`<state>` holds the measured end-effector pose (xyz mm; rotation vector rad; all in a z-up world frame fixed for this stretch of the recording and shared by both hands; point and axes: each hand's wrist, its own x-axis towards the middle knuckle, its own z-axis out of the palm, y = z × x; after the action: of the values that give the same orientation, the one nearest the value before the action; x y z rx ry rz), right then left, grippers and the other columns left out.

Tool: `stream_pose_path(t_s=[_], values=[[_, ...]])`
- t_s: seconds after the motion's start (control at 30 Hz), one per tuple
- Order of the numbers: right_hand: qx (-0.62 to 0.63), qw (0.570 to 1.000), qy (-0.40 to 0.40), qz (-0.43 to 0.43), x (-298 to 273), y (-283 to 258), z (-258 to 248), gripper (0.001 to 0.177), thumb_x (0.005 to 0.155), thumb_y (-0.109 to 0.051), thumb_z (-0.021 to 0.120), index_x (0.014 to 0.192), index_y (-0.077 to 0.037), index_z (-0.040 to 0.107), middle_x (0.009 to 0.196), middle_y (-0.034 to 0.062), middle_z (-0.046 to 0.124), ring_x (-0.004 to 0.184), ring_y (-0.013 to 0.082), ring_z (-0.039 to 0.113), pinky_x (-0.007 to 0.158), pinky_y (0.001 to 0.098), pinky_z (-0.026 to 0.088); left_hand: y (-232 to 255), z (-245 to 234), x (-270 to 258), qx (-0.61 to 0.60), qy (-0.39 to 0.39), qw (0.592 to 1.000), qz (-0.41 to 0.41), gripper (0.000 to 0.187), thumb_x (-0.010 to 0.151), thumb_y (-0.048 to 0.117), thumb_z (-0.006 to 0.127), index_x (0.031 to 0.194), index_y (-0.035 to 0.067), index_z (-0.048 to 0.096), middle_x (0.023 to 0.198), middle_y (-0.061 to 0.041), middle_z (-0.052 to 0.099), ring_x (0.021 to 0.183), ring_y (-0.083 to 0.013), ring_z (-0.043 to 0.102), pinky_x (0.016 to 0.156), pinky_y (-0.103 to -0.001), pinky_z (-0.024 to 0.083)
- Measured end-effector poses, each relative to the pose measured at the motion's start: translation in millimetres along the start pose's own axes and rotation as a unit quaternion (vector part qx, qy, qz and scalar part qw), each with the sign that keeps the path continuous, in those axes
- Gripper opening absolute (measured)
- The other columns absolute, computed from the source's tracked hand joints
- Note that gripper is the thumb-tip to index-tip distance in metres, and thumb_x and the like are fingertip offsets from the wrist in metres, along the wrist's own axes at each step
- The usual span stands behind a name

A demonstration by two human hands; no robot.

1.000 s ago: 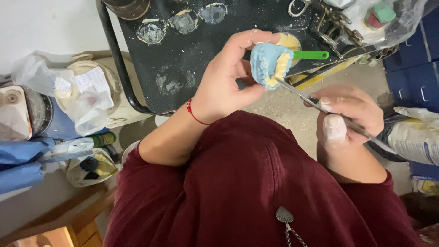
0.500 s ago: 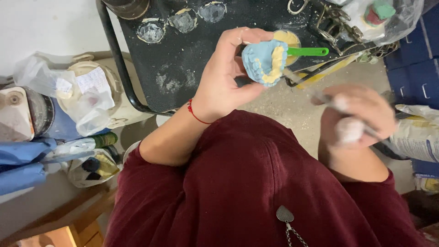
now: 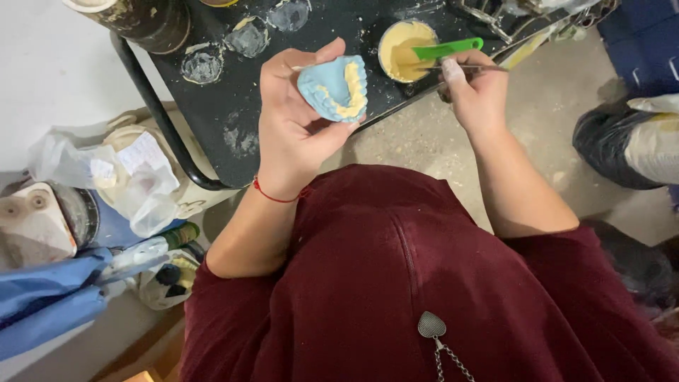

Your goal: Applying and refining dental material on a dental impression model using a spatula and a metal tool

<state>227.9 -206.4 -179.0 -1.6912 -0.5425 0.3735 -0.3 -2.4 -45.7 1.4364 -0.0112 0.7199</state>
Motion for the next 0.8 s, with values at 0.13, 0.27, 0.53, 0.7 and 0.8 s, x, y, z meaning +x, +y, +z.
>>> stream_pose_path(t_s=[0.13,0.27,0.53,0.7,0.8], values=[[-0.104,0.994,-0.020,-0.036,-2.7,-12.2,5.2,0.016,0.112,-0.017,0.063,0.102,-0.004,0.067,0.078,0.0077,0.066,0.068,0.0169,0.069,0.060,0.0320,0.053,4.5,4.8,1.8,0.006,-0.007,1.000,-0.016,0.071,0.088,-0.015,0.080,0.138,0.014,0.038,0.151,-0.025,0.053,0.151,-0.0317,0.051,0.114,-0.039,0.056],[-0.076,0.997,-0.007,-0.033,-9.1,-15.4,12.8,0.020,0.111,-0.022,0.067,0.107,-0.003,0.064,0.082,0.0104,0.068,0.069,0.0187,0.071,0.062,0.0309,0.060,2.9,4.2,1.2,0.001,-0.010,1.000,-0.011,0.069,0.090,-0.015,0.079,0.138,0.014,0.039,0.152,-0.021,0.053,0.151,-0.0293,0.051,0.115,-0.039,0.055],[0.004,0.999,0.023,-0.034,-7.8,-24.6,11.7,0.024,0.114,-0.024,0.063,0.107,-0.001,0.067,0.087,0.0165,0.074,0.068,0.0195,0.074,0.059,0.0285,0.064,1.6,2.7,0.2,0.003,-0.008,1.000,-0.017,0.071,0.089,-0.018,0.078,0.138,0.015,0.039,0.150,-0.016,0.054,0.152,-0.0306,0.050,0.112,-0.039,0.058],[0.047,0.996,0.069,0.010,-7.0,-5.8,8.8,0.025,0.111,-0.021,0.063,0.092,-0.005,0.062,0.072,0.0165,0.068,0.059,0.0198,0.068,0.052,0.0290,0.056,-3.4,1.3,-1.4,-0.004,-0.008,1.000,-0.015,0.068,0.088,-0.012,0.077,0.138,0.015,0.039,0.146,-0.013,0.053,0.151,-0.0302,0.051,0.111,-0.038,0.057],[0.053,0.995,0.075,0.049,-4.6,2.7,14.4,0.024,0.108,-0.026,0.062,0.095,-0.006,0.063,0.073,0.0163,0.071,0.057,0.0196,0.070,0.050,0.0271,0.056,-3.6,2.2,-0.5,0.000,-0.012,1.000,-0.009,0.068,0.089,-0.013,0.078,0.138,0.013,0.039,0.146,-0.011,0.053,0.152,-0.0305,0.051,0.112,-0.038,0.057]])
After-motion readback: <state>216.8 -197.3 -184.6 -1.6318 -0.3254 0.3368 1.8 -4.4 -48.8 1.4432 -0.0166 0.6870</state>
